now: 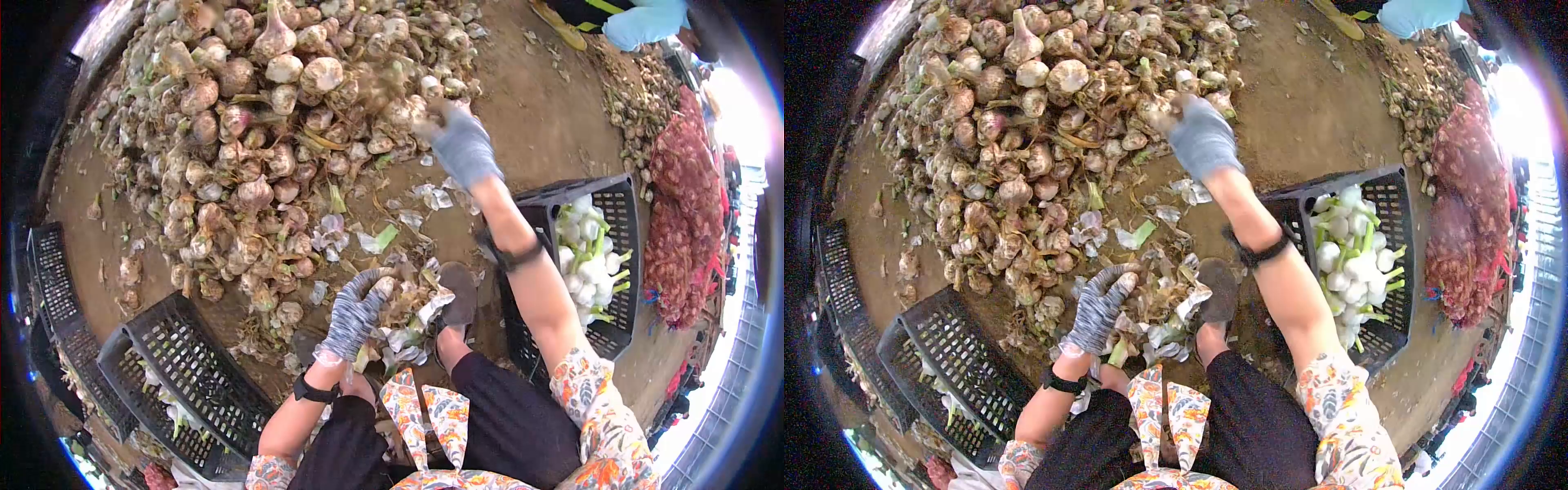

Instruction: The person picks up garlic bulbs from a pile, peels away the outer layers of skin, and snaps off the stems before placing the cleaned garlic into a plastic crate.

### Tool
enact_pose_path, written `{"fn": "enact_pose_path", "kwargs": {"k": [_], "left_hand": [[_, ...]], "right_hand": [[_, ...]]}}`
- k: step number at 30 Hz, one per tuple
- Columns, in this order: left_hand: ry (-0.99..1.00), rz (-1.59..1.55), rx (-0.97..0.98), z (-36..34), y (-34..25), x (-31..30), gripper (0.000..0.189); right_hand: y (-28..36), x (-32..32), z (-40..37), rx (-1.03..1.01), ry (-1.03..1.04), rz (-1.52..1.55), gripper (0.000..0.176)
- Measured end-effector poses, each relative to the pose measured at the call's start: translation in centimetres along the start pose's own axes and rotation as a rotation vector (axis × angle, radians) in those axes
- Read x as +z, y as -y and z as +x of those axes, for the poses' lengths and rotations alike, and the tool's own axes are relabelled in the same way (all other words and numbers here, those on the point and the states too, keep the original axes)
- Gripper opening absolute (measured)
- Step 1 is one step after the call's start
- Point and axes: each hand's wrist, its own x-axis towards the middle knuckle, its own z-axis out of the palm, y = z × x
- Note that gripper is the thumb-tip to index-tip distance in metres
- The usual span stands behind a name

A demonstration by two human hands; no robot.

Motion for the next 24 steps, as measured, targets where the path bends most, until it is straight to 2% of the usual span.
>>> {"fn": "enact_pose_path", "kwargs": {"k": [1, 2, 3, 5, 7, 9, 11, 12, 13, 15, 16, 17, 19, 20, 21, 22, 24], "left_hand": [[-0.005, 0.002, 0.002, 0.1, -0.1, -0.1, 0.025], [-0.017, 0.006, 0.018, 0.2, -0.2, 0.0, 0.024], [-0.029, 0.011, 0.032, 0.1, -0.2, 0.1, 0.023], [-0.052, 0.03, 0.05, 0.2, -0.3, 0.2, 0.021], [-0.049, -0.118, -0.071, 0.4, -0.6, 0.2, 0.018], [-0.045, -0.1, -0.07, 0.9, -1.4, -0.1, 0.023], [-0.189, -0.079, 0.224, 1.2, -2.2, 0.0, 0.036], [-0.197, 0.026, 0.384, 1.8, -2.0, -0.5, 0.057], [-0.204, 0.027, 0.375, 1.9, -2.7, -0.2, 0.057], [-0.137, -0.194, 0.41, 2.1, -4.4, 0.5, 0.07], [-0.141, -0.11, 0.435, 2.7, -4.1, 0.1, 0.074], [-0.143, -0.027, 0.462, 3.2, -3.8, -0.3, 0.078], [-0.137, -0.048, 0.465, 3.0, -3.7, -0.5, 0.077], [-0.089, -0.173, 0.436, 2.7, -3.7, -0.4, 0.077], [-0.039, -0.299, 0.406, 2.4, -3.8, -0.3, 0.077], [-0.049, -0.249, 0.375, 2.1, -4.3, -0.4, 0.077], [-0.023, -0.286, 0.331, 1.8, -4.6, -0.4, 0.077]], "right_hand": [[-0.1, 1.9, 2.8, 0.068, 0.031, -0.004, 0.043], [0.1, 3.3, 5.2, 0.092, 0.068, -0.165, 0.047], [-0.4, 4.6, 6.8, 0.041, 0.084, -0.26, 0.048], [-0.9, 5.1, 7.4, -0.043, 0.116, -0.126, 0.044], [-2.3, 5.2, 6.6, -0.105, 0.113, -0.103, 0.043], [-4.7, 6.2, 5.1, -0.175, 0.111, -0.083, 0.042], [-7.9, 8.7, 2.0, -0.749, -0.002, 0.464, 0.034], [-5.5, 6.8, -0.7, -0.461, 0.161, 0.483, 0.029], [-1.9, 3.7, -3.9, -0.168, 0.319, 0.494, 0.032], [1.3, 0.9, -7.4, -0.29, 0.29, 0.193, 0.028], [1.7, 1.7, -8.1, -0.305, 0.378, 0.394, 0.024], [2.0, 1.5, -9.3, -0.157, 0.408, 0.48, 0.022], [3.5, 0.1, -9.4, 0.064, 0.535, 0.4, 0.026], [2.9, 0.4, -9.7, 0.064, 0.537, 0.403, 0.026], [2.2, 0.7, -9.9, -0.104, 0.468, 0.417, 0.028], [1.6, 0.9, -10.1, -0.271, 0.397, 0.428, 0.03], [1.3, 0.3, -10.2, -0.291, 0.427, 0.42, 0.03]]}}
